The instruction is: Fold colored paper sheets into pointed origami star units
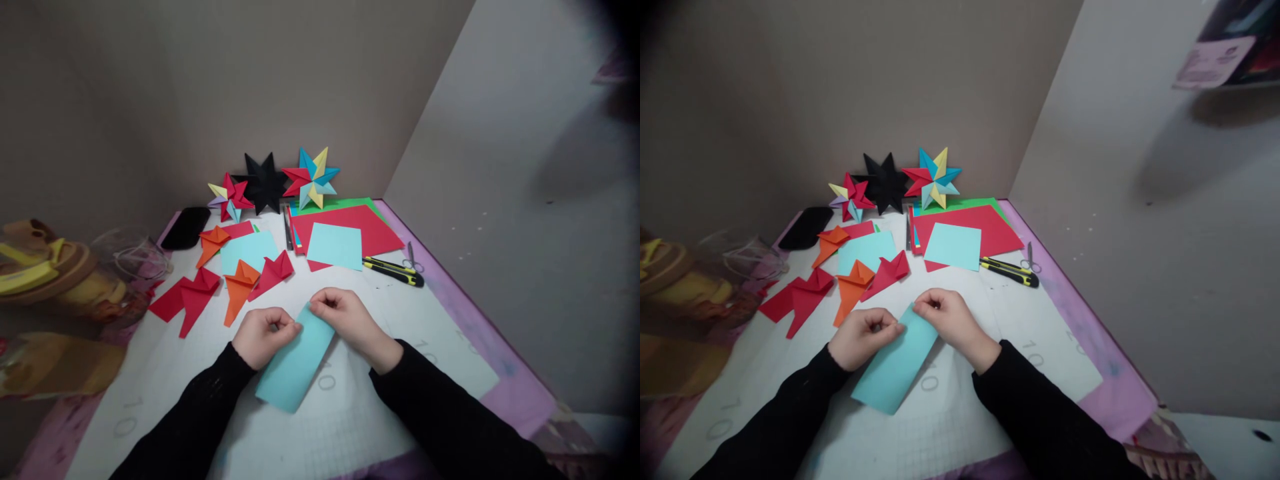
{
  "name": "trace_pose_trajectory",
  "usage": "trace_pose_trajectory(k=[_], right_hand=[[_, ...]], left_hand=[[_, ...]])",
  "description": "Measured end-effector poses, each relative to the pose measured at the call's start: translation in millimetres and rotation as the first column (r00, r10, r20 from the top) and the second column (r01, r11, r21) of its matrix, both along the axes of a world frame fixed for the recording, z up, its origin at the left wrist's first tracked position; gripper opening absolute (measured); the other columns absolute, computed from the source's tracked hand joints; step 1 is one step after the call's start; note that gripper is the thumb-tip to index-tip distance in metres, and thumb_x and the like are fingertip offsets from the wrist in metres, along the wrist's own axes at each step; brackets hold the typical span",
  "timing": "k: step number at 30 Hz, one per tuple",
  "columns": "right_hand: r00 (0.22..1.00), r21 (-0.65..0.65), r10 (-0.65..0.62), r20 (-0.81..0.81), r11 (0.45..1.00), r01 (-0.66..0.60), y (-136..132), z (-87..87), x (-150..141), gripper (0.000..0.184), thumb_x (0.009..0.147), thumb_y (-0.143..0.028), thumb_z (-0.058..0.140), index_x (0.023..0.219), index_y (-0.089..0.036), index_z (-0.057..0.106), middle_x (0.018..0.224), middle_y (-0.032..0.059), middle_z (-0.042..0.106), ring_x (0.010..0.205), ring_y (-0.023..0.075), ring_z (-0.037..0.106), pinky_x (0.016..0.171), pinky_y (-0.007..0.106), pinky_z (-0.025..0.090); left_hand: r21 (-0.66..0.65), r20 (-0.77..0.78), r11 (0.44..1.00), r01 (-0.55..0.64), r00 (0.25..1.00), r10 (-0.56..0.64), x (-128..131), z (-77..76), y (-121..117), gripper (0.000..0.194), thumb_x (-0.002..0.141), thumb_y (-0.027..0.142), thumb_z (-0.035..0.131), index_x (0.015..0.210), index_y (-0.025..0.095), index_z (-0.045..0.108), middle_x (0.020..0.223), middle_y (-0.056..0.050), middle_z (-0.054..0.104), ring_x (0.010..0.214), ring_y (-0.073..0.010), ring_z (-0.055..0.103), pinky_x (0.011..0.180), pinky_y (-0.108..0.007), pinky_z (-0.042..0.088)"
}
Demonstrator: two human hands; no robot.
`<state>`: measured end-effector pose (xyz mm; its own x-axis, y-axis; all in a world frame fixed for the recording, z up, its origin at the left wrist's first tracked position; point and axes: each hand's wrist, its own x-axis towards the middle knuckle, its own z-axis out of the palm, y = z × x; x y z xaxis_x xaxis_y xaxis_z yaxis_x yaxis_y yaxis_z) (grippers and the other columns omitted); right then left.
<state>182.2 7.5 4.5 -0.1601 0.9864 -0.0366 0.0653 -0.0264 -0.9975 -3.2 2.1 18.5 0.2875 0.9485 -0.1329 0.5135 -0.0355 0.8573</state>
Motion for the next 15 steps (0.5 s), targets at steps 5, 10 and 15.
trace_pose_trajectory(k=[5,10,15], right_hand=[[0.998,0.007,0.025,0.053,1.000,-0.026,-1.0,-1.7,-1.8,0.014,0.075,-0.028,0.061,0.068,-0.016,0.061,0.066,-0.0001,0.059,0.062,0.0129,0.052,0.056,0.024,0.040],[0.950,0.161,0.020,0.311,0.984,-0.074,2.8,-8.9,-5.1,0.010,0.077,-0.019,0.058,0.068,-0.018,0.062,0.070,0.0006,0.061,0.071,0.0156,0.054,0.065,0.027,0.041],[0.828,0.334,-0.035,0.560,0.924,-0.187,6.7,-22.6,-11.6,0.015,0.077,-0.012,0.058,0.064,-0.018,0.061,0.075,0.0028,0.059,0.083,0.0179,0.051,0.079,0.032,0.040]], left_hand=[[-0.035,0.013,0.999,0.019,1.000,-0.019,-1.4,-3.1,2.0,0.026,0.070,0.038,0.061,0.056,0.016,0.059,0.048,0.005,0.046,0.047,-0.0092,0.037,0.046,-0.021,0.031],[0.041,-0.101,0.994,0.100,0.990,-0.095,-6.0,-14.1,6.4,0.026,0.070,0.036,0.059,0.053,0.017,0.055,0.058,0.003,0.047,0.053,-0.0106,0.042,0.053,-0.023,0.033],[0.136,-0.431,0.976,0.172,0.897,-0.099,-6.9,-22.3,8.9,0.022,0.071,0.029,0.057,0.052,0.018,0.055,0.060,0.001,0.046,0.056,-0.0129,0.045,0.056,-0.026,0.031]])
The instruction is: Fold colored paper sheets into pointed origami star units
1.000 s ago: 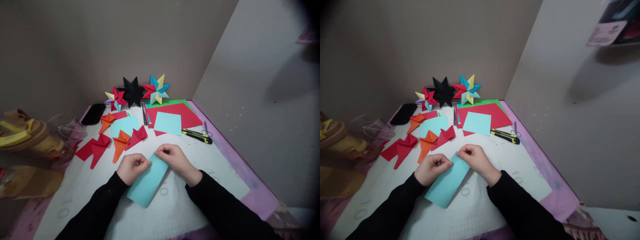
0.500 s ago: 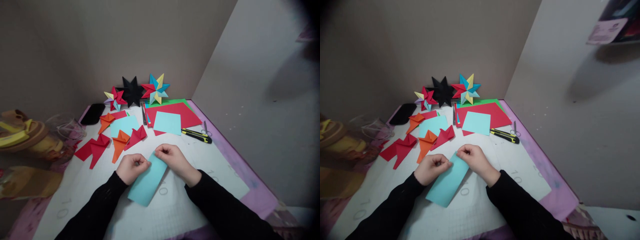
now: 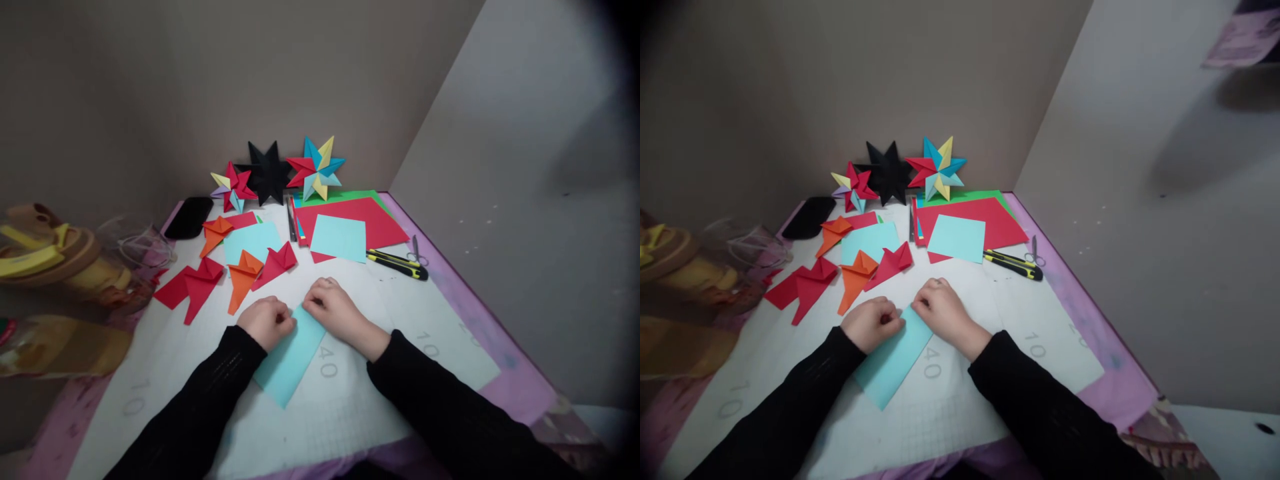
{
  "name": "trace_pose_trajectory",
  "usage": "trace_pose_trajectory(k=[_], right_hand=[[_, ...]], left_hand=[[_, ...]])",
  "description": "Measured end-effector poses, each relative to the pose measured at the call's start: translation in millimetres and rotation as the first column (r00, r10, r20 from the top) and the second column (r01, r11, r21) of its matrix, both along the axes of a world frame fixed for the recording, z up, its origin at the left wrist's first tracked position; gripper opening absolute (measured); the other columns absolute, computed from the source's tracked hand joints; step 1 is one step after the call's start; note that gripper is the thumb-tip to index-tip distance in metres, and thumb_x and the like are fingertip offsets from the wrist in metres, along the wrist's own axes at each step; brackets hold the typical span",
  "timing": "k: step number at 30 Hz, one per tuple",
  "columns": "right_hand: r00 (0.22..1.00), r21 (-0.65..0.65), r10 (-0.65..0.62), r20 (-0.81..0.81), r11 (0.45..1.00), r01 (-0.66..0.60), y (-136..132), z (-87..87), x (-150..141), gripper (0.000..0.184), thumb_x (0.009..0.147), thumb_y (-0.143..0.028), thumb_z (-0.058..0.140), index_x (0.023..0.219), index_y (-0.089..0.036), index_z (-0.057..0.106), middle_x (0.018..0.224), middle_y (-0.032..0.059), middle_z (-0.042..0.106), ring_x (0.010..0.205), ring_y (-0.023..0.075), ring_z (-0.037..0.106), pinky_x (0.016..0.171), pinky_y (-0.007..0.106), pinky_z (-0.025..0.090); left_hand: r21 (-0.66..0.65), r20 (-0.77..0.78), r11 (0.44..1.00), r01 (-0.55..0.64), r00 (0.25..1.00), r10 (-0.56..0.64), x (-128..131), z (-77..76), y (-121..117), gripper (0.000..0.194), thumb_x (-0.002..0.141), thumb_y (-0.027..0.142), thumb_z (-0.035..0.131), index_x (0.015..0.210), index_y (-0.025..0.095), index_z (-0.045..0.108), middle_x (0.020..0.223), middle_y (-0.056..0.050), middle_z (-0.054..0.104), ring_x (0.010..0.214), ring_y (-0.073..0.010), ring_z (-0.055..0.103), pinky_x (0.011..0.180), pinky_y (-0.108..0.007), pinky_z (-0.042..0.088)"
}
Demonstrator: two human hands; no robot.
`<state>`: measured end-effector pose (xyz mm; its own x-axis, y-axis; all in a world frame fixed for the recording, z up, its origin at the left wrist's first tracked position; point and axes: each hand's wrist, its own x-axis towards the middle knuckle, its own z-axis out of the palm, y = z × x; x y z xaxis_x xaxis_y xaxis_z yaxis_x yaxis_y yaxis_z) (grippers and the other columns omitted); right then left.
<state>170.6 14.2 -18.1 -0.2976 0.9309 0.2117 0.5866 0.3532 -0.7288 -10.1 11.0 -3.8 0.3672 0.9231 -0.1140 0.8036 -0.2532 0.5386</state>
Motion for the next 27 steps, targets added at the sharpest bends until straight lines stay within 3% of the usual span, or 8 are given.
trace_pose_trajectory(k=[4,7,10,12,15,19,24,27], right_hand=[[0.995,0.039,-0.006,0.099,0.999,0.002,2.1,-4.6,-1.5,0.015,0.078,-0.012,0.057,0.065,-0.018,0.061,0.077,0.0042,0.057,0.085,0.0187,0.049,0.079,0.032,0.041],[0.992,0.071,-0.017,0.128,0.997,0.008,2.1,0.1,4.2,0.012,0.080,-0.011,0.055,0.076,-0.017,0.065,0.082,0.0056,0.059,0.088,0.0197,0.050,0.082,0.033,0.042],[0.985,0.125,0.008,0.173,0.992,-0.030,-6.3,10.4,13.2,0.024,0.084,-0.009,0.047,0.098,-0.017,0.065,0.090,0.0079,0.061,0.093,0.0211,0.050,0.084,0.035,0.044],[0.965,0.126,0.072,0.253,0.986,-0.107,-18.1,15.8,18.1,0.028,0.085,-0.009,0.044,0.100,-0.017,0.066,0.093,0.0088,0.062,0.095,0.0218,0.051,0.084,0.036,0.044],[0.903,0.113,0.103,0.417,0.980,-0.164,-40.8,14.8,22.3,0.036,0.081,-0.005,0.044,0.108,-0.017,0.064,0.111,0.0119,0.061,0.106,0.0253,0.049,0.088,0.040,0.043],[0.820,0.111,0.112,0.561,0.972,-0.208,-66.9,1.8,26.7,0.051,0.076,-0.001,0.044,0.122,-0.018,0.057,0.138,0.0114,0.045,0.127,0.0305,0.035,0.095,0.047,0.037],[0.801,0.150,0.102,0.589,0.961,-0.233,-80.0,-6.3,35.4,0.050,0.079,-0.004,0.049,0.121,-0.029,0.058,0.138,0.0103,0.043,0.128,0.0295,0.033,0.096,0.046,0.035],[0.800,0.170,0.035,0.599,0.971,-0.170,-79.0,-5.7,39.9,0.050,0.079,-0.005,0.051,0.117,-0.036,0.061,0.132,0.0083,0.048,0.125,0.0303,0.036,0.096,0.047,0.035]], left_hand=[[0.054,-0.091,0.998,0.020,0.996,-0.015,0.4,-3.3,-0.7,0.018,0.071,0.029,0.056,0.056,0.019,0.056,0.064,0.000,0.049,0.060,-0.0149,0.048,0.057,-0.026,0.032],[0.090,-0.076,0.996,0.021,0.997,-0.015,0.2,-4.4,-1.3,0.009,0.069,0.026,0.060,0.074,0.020,0.063,0.072,0.000,0.051,0.067,-0.0164,0.051,0.060,-0.026,0.036],[0.087,0.003,0.988,0.128,0.992,-0.129,0.5,-6.7,-0.7,0.027,0.071,0.016,0.056,0.094,0.024,0.069,0.079,-0.001,0.053,0.074,-0.0157,0.053,0.067,-0.026,0.040],[0.068,0.010,0.973,0.220,0.975,-0.221,0.9,-8.8,0.6,0.033,0.075,0.014,0.052,0.099,0.027,0.071,0.079,-0.002,0.054,0.075,-0.0149,0.054,0.070,-0.025,0.041],[0.062,-0.076,0.947,0.314,0.948,-0.310,2.0,-9.8,2.7,0.034,0.078,0.016,0.050,0.103,0.029,0.070,0.077,-0.003,0.055,0.077,-0.0167,0.055,0.071,-0.027,0.042],[0.069,-0.187,0.929,0.363,0.920,-0.345,4.0,-4.6,3.0,0.037,0.081,0.020,0.047,0.110,0.033,0.067,0.079,-0.003,0.055,0.078,-0.0186,0.056,0.070,-0.029,0.042],[0.041,-0.235,0.930,0.364,0.909,-0.345,4.6,3.0,-0.6,0.038,0.082,0.024,0.046,0.114,0.035,0.063,0.083,-0.003,0.055,0.080,-0.0177,0.057,0.073,-0.028,0.042],[0.004,-0.241,0.925,0.380,0.898,-0.368,3.9,5.3,-1.4,0.038,0.080,0.037,0.053,0.118,0.034,0.060,0.087,-0.003,0.055,0.083,-0.0192,0.057,0.075,-0.030,0.043]])
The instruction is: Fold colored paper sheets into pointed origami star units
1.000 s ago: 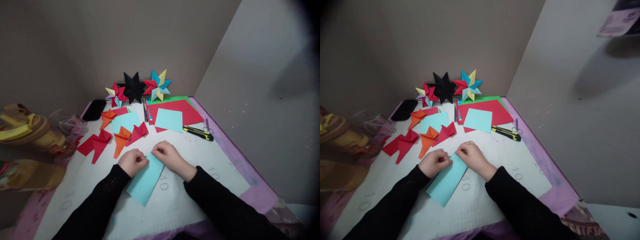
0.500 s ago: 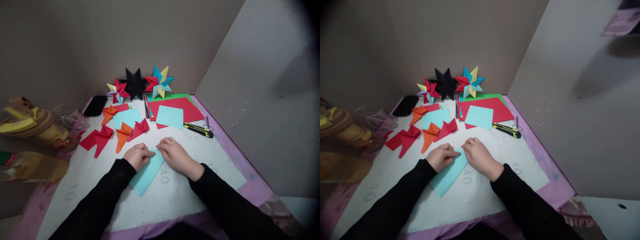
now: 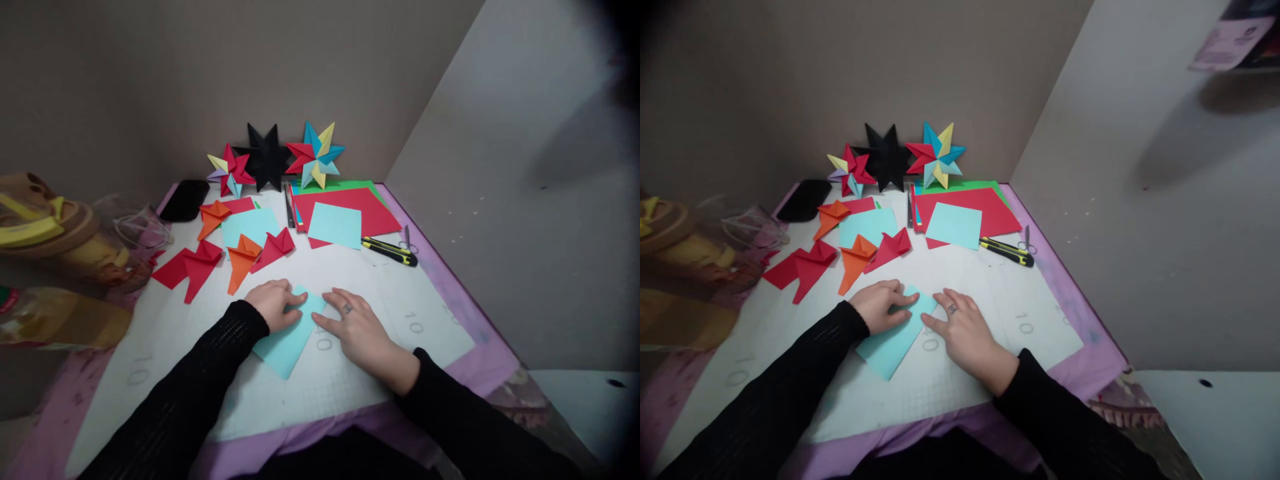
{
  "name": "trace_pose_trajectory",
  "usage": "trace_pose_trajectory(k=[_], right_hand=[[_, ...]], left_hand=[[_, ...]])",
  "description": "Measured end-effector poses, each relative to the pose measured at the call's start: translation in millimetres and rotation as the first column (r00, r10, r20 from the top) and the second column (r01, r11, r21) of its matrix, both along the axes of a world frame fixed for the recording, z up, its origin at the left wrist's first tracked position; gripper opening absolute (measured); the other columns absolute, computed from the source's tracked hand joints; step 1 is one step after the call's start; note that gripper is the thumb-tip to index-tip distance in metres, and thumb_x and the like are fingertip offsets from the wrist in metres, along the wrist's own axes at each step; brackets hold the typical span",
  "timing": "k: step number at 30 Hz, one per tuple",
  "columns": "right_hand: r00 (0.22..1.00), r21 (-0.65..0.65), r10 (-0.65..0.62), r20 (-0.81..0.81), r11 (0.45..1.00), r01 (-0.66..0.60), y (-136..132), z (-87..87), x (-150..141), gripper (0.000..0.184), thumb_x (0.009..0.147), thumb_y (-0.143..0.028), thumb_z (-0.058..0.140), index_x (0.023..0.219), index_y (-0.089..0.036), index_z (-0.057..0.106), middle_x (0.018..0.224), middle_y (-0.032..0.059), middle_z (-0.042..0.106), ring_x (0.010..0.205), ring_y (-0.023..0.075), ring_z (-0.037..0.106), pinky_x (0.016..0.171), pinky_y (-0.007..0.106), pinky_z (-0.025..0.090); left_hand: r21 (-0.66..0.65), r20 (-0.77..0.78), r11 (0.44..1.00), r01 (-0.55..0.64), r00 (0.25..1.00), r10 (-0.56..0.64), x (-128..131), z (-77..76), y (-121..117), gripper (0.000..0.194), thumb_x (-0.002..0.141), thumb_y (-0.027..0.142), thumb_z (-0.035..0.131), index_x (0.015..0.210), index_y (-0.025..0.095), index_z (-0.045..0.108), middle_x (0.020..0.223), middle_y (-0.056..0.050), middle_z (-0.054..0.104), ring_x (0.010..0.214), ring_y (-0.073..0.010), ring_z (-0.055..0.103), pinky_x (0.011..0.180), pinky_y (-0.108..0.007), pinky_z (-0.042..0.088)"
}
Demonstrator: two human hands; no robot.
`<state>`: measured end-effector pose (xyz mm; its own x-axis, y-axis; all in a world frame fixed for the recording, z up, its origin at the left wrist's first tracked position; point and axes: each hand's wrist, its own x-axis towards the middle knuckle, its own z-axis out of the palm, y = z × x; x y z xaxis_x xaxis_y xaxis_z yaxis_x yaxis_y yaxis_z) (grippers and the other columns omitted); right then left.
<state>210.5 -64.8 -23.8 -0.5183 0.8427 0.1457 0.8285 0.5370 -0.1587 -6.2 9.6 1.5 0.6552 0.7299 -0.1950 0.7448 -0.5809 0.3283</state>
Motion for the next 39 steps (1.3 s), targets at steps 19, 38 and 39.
trace_pose_trajectory(k=[19,38,39], right_hand=[[0.997,0.284,0.073,0.020,0.956,-0.076,7.9,-8.5,2.0,0.030,0.085,-0.007,0.044,0.108,-0.013,0.063,0.122,0.0138,0.056,0.115,0.0290,0.044,0.093,0.046,0.038],[0.855,0.087,0.442,-0.270,0.896,-0.436,-37.5,1.8,-24.3,0.028,0.086,-0.009,0.045,0.107,-0.020,0.059,0.107,0.0075,0.057,0.111,0.0229,0.045,0.092,0.046,0.039],[0.849,0.073,0.450,-0.277,0.891,-0.448,-39.0,1.5,-25.4,0.027,0.087,-0.010,0.045,0.107,-0.021,0.059,0.106,0.0073,0.058,0.109,0.0222,0.046,0.090,0.044,0.040]], left_hand=[[-0.003,-0.060,0.999,0.042,0.997,-0.042,-1.1,-4.5,3.5,0.046,0.079,0.052,0.054,0.122,0.037,0.055,0.093,-0.003,0.053,0.089,-0.0215,0.056,0.076,-0.031,0.043],[-0.038,-0.047,0.999,0.033,0.998,-0.035,-1.4,-7.7,6.8,0.050,0.077,0.060,0.050,0.121,0.037,0.056,0.092,-0.003,0.052,0.087,-0.0203,0.055,0.076,-0.029,0.042],[-0.040,-0.049,0.999,0.036,0.998,-0.037,-1.6,-7.3,6.8,0.051,0.077,0.060,0.051,0.122,0.037,0.056,0.092,-0.003,0.052,0.087,-0.0203,0.055,0.077,-0.029,0.041]])
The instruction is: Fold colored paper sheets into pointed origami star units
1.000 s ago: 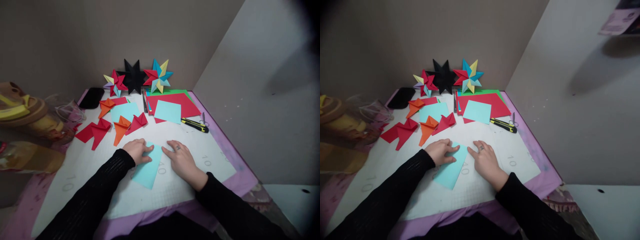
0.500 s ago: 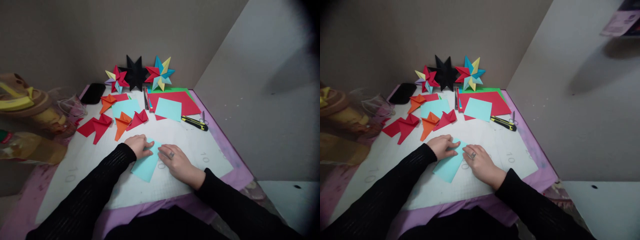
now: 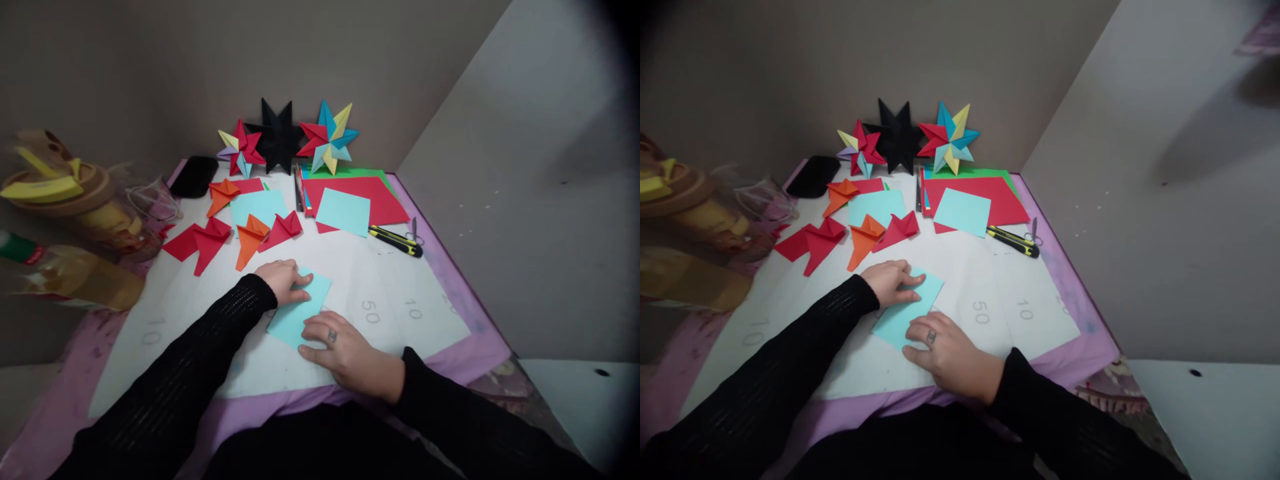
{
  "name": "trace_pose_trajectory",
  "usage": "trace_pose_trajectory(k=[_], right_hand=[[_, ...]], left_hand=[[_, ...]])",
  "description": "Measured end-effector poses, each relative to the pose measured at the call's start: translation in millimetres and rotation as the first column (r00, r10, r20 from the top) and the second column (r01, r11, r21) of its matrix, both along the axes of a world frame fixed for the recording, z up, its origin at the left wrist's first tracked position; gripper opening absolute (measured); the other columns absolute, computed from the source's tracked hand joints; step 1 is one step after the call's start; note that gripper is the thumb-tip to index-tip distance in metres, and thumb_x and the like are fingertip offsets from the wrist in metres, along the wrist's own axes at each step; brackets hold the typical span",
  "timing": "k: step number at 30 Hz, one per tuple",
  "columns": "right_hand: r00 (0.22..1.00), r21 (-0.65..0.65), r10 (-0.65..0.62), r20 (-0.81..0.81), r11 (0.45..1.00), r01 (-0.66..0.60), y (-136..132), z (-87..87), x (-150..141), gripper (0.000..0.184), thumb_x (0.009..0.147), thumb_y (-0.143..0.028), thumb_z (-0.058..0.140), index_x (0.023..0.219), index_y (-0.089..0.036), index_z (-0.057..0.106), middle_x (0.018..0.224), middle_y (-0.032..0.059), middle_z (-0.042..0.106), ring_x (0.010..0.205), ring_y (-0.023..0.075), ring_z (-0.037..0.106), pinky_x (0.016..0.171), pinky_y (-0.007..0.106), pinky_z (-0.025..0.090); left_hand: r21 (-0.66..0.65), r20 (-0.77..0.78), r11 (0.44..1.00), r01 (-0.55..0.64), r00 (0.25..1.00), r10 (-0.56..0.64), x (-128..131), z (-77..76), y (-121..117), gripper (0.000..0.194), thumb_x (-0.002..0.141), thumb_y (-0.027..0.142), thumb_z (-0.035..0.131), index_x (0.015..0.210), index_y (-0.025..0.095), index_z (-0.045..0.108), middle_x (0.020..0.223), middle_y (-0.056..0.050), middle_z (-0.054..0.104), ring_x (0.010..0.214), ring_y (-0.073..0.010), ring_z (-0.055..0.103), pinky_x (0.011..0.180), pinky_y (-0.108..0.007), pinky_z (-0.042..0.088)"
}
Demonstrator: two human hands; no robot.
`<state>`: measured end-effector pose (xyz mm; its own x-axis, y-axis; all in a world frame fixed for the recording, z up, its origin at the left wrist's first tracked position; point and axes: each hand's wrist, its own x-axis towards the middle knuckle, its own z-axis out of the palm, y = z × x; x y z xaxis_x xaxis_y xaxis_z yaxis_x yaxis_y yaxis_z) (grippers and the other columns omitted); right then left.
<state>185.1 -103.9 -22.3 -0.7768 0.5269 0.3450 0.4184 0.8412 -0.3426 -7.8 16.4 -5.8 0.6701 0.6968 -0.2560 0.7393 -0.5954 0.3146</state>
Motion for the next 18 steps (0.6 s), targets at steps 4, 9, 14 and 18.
trace_pose_trajectory(k=[4,9,14,18], right_hand=[[1.000,-0.049,0.010,0.004,0.999,-0.010,-2.7,-3.6,-1.1,0.026,0.088,-0.014,0.046,0.109,-0.023,0.059,0.104,0.0062,0.057,0.100,0.0191,0.050,0.086,0.039,0.042],[1.000,-0.079,0.020,0.009,0.997,-0.019,1.0,-5.8,2.2,0.030,0.085,-0.012,0.049,0.109,-0.025,0.061,0.106,0.0058,0.057,0.101,0.0181,0.051,0.090,0.039,0.041],[0.999,-0.118,0.026,0.035,0.993,-0.021,6.4,2.2,9.4,0.047,0.077,-0.003,0.045,0.120,-0.017,0.055,0.126,0.0126,0.052,0.113,0.0179,0.049,0.093,0.034,0.044],[0.983,-0.119,-0.038,0.178,0.991,0.059,14.4,14.9,20.3,0.042,0.081,-0.012,0.047,0.122,-0.014,0.054,0.130,0.0107,0.054,0.126,0.0227,0.041,0.102,0.041,0.038]], left_hand=[[-0.015,0.003,1.000,0.012,1.000,-0.012,-1.1,1.4,0.1,0.059,0.072,0.064,0.055,0.124,0.036,0.054,0.095,-0.004,0.051,0.089,-0.0213,0.054,0.077,-0.029,0.041],[-0.020,0.009,0.998,0.064,0.998,-0.064,-5.3,1.1,0.8,0.077,0.063,0.070,0.059,0.129,0.032,0.050,0.096,-0.005,0.050,0.089,-0.0234,0.052,0.079,-0.032,0.040],[0.004,0.025,0.990,0.138,0.990,-0.138,-11.9,-2.8,0.8,0.092,0.056,0.070,0.065,0.135,0.028,0.043,0.099,-0.006,0.048,0.089,-0.0247,0.050,0.080,-0.034,0.039],[0.006,0.016,0.989,0.148,0.989,-0.149,-13.7,-4.0,0.0,0.094,0.054,0.070,0.065,0.135,0.028,0.042,0.099,-0.007,0.048,0.088,-0.0245,0.049,0.080,-0.034,0.039]])
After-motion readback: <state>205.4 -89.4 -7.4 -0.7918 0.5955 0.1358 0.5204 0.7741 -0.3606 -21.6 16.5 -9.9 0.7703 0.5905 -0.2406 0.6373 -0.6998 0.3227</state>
